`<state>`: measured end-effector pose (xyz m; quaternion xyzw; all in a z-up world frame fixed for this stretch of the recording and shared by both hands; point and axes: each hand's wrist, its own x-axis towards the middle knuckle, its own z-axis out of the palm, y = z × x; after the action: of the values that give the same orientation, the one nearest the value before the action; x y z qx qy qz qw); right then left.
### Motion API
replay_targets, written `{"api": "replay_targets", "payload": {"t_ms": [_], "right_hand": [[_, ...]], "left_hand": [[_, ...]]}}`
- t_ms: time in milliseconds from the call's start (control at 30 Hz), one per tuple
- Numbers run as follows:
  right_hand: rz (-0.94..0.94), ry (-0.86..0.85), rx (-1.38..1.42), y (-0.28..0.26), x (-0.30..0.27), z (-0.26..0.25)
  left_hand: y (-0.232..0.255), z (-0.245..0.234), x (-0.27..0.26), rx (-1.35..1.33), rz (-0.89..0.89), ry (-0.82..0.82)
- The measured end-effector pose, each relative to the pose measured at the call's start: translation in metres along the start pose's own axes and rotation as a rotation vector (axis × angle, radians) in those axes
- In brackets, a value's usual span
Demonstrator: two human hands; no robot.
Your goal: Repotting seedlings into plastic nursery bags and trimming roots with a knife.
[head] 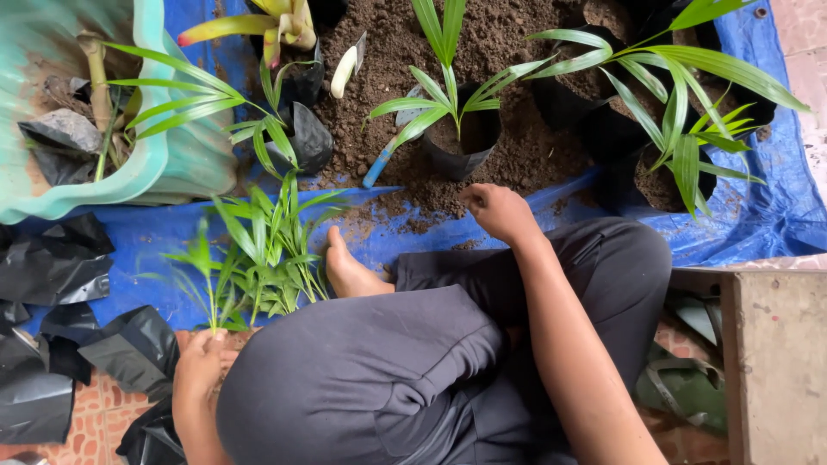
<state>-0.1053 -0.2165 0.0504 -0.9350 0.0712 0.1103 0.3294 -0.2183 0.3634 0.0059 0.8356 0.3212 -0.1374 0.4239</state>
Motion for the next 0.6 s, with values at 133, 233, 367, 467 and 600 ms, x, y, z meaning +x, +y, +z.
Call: {"api": "replay_targets", "payload": {"t_ms": [133,233,367,467,600], "right_hand": [[-0.010,-0.033,0.015,-0.004,-0.001,-0.002],[-0.067,-0.131,0.216,-0.021,0.000,0.013],[-0.232,-0.646,0.480,-0.090,-0.017,0.034],[-0.203,-0.959,0.422,-0.146,-0.025,0.049],[-0.140,-1.150,0.874,-0.171,-0.012,0.104]], "left_hand": [[0.055,0.006,-0.043,-0.385,0.144,0.017],[0.110,0.011,-0.083,-0.616,0.331,0.039],[0.139,0.014,-0.087,-0.769,0.517,-0.080],[0.168,0.027,-0.104,-0.614,0.522,0.004],[0.194,0.044,-0.132,-0.423,0.470,-0.043]]}}
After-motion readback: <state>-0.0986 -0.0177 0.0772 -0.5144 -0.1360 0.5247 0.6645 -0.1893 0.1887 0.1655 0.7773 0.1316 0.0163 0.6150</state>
